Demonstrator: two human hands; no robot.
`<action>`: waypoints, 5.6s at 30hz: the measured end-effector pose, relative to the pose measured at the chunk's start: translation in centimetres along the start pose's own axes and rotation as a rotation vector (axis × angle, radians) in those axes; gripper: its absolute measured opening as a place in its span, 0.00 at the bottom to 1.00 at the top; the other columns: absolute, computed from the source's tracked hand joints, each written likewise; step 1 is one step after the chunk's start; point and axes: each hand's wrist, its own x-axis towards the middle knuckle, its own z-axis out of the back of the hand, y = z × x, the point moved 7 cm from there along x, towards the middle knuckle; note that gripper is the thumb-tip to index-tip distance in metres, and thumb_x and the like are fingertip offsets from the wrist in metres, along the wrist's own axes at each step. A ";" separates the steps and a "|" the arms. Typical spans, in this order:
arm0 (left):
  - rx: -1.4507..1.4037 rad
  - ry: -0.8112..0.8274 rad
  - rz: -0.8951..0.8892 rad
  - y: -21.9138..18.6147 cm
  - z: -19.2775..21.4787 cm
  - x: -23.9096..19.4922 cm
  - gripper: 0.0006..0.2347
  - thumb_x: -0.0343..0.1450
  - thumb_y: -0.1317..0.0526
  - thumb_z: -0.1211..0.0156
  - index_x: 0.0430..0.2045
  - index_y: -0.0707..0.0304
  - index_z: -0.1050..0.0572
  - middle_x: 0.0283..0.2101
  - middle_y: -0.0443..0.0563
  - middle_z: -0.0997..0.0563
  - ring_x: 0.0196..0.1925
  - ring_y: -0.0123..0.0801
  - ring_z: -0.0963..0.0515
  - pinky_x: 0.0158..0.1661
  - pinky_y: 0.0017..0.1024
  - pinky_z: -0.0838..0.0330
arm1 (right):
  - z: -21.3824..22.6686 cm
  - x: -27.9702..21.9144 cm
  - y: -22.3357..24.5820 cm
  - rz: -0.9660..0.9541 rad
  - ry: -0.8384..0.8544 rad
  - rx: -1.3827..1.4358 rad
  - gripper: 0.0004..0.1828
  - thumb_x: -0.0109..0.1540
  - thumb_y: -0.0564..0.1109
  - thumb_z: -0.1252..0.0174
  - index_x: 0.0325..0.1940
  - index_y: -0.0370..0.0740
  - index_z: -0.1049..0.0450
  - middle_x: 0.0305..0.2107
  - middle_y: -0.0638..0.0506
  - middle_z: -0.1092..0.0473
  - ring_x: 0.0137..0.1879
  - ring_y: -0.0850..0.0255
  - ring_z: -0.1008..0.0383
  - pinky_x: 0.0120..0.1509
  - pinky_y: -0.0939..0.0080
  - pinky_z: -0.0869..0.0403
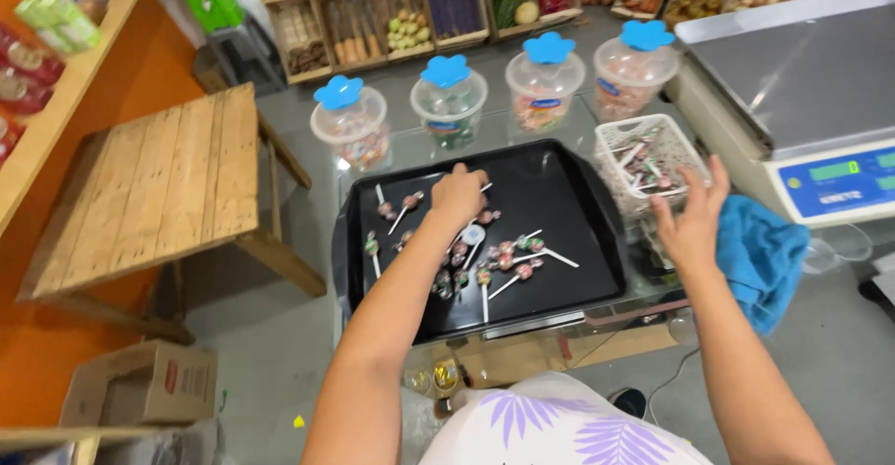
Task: The person transfers lollipops from a black tray into a white basket, then pours wrapped candies from a clear container onto the tray and transfers them into a smaller clear container. The person uses a blue cloth to wipe the containers during the process.
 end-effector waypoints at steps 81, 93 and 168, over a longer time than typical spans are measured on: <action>0.372 0.454 -0.793 -24.8 -3.5 5.1 0.23 0.73 0.50 0.75 0.62 0.49 0.40 0.70 0.44 0.51 0.73 0.45 0.56 0.60 0.71 0.72 | 0.0 -0.1 -0.6 -0.076 -0.102 -0.075 0.11 0.67 0.52 0.54 0.44 0.42 0.38 0.49 0.40 0.41 0.57 0.36 0.36 0.53 0.43 0.31; 0.518 0.491 -0.148 -4.4 3.1 -0.8 0.23 0.55 0.46 0.31 0.42 0.43 0.27 0.47 0.43 0.23 0.50 0.37 0.24 0.42 0.37 0.29 | 0.5 -0.3 0.6 -0.041 -0.039 -0.016 0.21 0.72 0.52 0.59 0.48 0.27 0.39 0.52 0.27 0.46 0.63 0.32 0.45 0.54 0.36 0.38; 0.275 0.272 -0.583 -25.9 -4.0 9.9 0.18 0.67 0.51 0.54 0.37 0.63 0.22 0.49 0.63 0.29 0.49 0.59 0.27 0.47 0.54 0.32 | -1.0 -0.8 -3.0 -0.141 -0.095 -0.100 0.15 0.66 0.56 0.57 0.48 0.44 0.40 0.51 0.44 0.43 0.52 0.40 0.33 0.47 0.44 0.28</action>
